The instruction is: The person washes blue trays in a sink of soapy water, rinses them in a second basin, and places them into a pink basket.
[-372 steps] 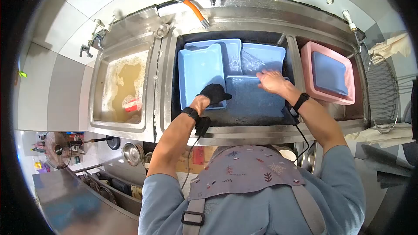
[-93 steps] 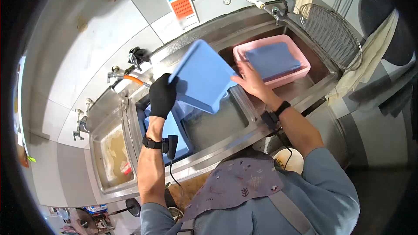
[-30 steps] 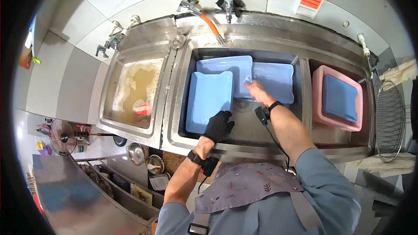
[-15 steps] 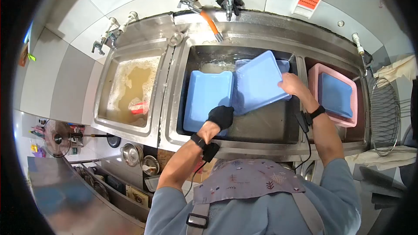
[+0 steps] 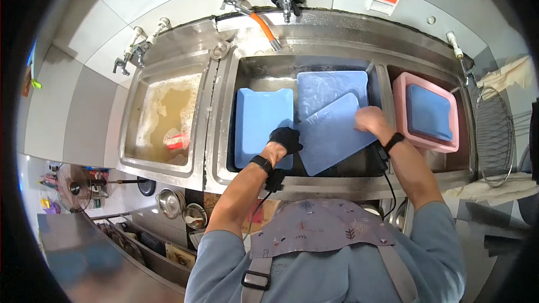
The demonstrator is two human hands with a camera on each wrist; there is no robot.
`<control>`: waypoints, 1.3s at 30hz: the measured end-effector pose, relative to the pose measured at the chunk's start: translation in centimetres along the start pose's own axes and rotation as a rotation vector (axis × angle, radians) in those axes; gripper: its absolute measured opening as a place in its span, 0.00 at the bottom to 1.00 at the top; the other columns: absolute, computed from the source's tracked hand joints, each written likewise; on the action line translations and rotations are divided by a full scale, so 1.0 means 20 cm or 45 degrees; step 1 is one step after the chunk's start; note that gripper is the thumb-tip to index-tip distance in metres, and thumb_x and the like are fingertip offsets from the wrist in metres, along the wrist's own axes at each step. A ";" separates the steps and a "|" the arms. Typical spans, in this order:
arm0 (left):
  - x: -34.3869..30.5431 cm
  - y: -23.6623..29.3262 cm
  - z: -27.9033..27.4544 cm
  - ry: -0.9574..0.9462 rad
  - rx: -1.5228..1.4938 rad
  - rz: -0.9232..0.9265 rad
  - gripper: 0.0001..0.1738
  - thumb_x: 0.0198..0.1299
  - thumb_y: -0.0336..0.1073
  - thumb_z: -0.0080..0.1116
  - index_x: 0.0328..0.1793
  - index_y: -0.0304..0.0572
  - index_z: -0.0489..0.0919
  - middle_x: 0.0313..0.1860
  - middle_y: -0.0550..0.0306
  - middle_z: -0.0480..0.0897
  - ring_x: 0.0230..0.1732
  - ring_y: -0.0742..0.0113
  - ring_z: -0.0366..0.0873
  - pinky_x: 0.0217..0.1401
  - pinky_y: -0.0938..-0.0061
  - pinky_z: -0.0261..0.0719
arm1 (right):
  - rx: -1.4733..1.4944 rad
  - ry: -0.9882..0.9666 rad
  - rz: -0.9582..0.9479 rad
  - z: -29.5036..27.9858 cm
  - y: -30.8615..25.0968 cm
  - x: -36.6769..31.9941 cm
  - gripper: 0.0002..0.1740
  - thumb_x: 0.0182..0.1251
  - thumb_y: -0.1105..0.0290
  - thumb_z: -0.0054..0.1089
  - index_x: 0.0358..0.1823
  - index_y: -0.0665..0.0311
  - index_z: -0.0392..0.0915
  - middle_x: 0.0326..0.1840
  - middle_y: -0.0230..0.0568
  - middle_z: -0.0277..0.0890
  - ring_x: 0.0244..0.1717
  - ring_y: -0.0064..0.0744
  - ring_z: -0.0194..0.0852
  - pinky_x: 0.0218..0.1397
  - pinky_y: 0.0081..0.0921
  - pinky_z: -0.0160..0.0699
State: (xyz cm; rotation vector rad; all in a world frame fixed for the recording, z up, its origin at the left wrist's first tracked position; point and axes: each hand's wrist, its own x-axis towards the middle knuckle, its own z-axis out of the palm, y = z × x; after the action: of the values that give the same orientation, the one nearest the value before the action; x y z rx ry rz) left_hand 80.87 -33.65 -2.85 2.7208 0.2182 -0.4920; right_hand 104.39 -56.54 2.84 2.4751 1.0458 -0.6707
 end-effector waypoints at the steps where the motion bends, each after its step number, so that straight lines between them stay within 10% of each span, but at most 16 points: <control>1: 0.01 0.00 0.02 0.009 0.073 0.046 0.28 0.54 0.57 0.65 0.53 0.46 0.85 0.51 0.42 0.86 0.55 0.44 0.83 0.60 0.52 0.80 | -0.084 -0.062 -0.015 0.00 -0.02 0.01 0.18 0.56 0.60 0.65 0.46 0.57 0.89 0.51 0.46 0.87 0.54 0.47 0.86 0.53 0.44 0.85; 14: 0.02 0.02 -0.03 -0.080 0.162 0.029 0.35 0.49 0.58 0.73 0.58 0.44 0.81 0.50 0.41 0.86 0.55 0.42 0.83 0.57 0.50 0.80 | 0.080 -0.330 0.129 0.23 -0.06 0.21 0.24 0.59 0.59 0.74 0.55 0.63 0.85 0.60 0.50 0.82 0.57 0.52 0.83 0.56 0.45 0.85; 19: 0.11 0.00 0.01 -0.142 0.218 -0.078 0.36 0.48 0.60 0.71 0.59 0.45 0.82 0.52 0.42 0.85 0.55 0.42 0.83 0.59 0.50 0.80 | 0.402 0.171 0.399 0.54 -0.02 0.29 0.19 0.59 0.60 0.67 0.45 0.68 0.87 0.52 0.54 0.84 0.56 0.54 0.83 0.58 0.46 0.82; 23: 0.16 0.02 0.00 -0.237 0.298 -0.048 0.35 0.48 0.60 0.71 0.58 0.47 0.83 0.53 0.43 0.86 0.55 0.43 0.84 0.59 0.51 0.80 | 0.434 -0.040 0.175 0.39 0.01 0.16 0.17 0.61 0.70 0.58 0.48 0.68 0.86 0.55 0.57 0.83 0.56 0.59 0.82 0.58 0.45 0.82; 32: 0.27 -0.07 0.08 -0.267 0.358 0.157 0.32 0.54 0.59 0.65 0.58 0.44 0.84 0.52 0.41 0.86 0.54 0.43 0.84 0.58 0.52 0.81 | 0.685 0.342 -0.093 -0.21 0.02 -0.27 0.20 0.57 0.62 0.61 0.41 0.73 0.84 0.45 0.64 0.83 0.50 0.60 0.83 0.54 0.47 0.81; 37: 0.28 -0.15 0.25 0.561 -0.153 0.546 0.15 0.62 0.44 0.55 0.36 0.43 0.86 0.31 0.49 0.83 0.33 0.49 0.80 0.40 0.58 0.79 | 0.302 0.502 -0.139 -0.49 -0.13 -0.43 0.16 0.57 0.63 0.58 0.35 0.69 0.86 0.40 0.64 0.83 0.44 0.62 0.84 0.49 0.50 0.82; 39: 0.26 -0.14 0.20 0.542 -0.176 0.500 0.16 0.61 0.47 0.57 0.41 0.43 0.85 0.35 0.48 0.84 0.37 0.49 0.81 0.43 0.57 0.80 | 0.306 0.617 -0.166 -0.57 -0.11 -0.55 0.16 0.58 0.62 0.57 0.36 0.70 0.85 0.39 0.64 0.83 0.43 0.63 0.84 0.49 0.52 0.81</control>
State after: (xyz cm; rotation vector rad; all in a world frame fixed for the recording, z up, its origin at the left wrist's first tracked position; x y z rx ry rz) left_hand 83.96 -32.20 -9.06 2.6060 -0.1689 0.2067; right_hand 99.29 -55.58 17.88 2.8820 1.3757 -0.2393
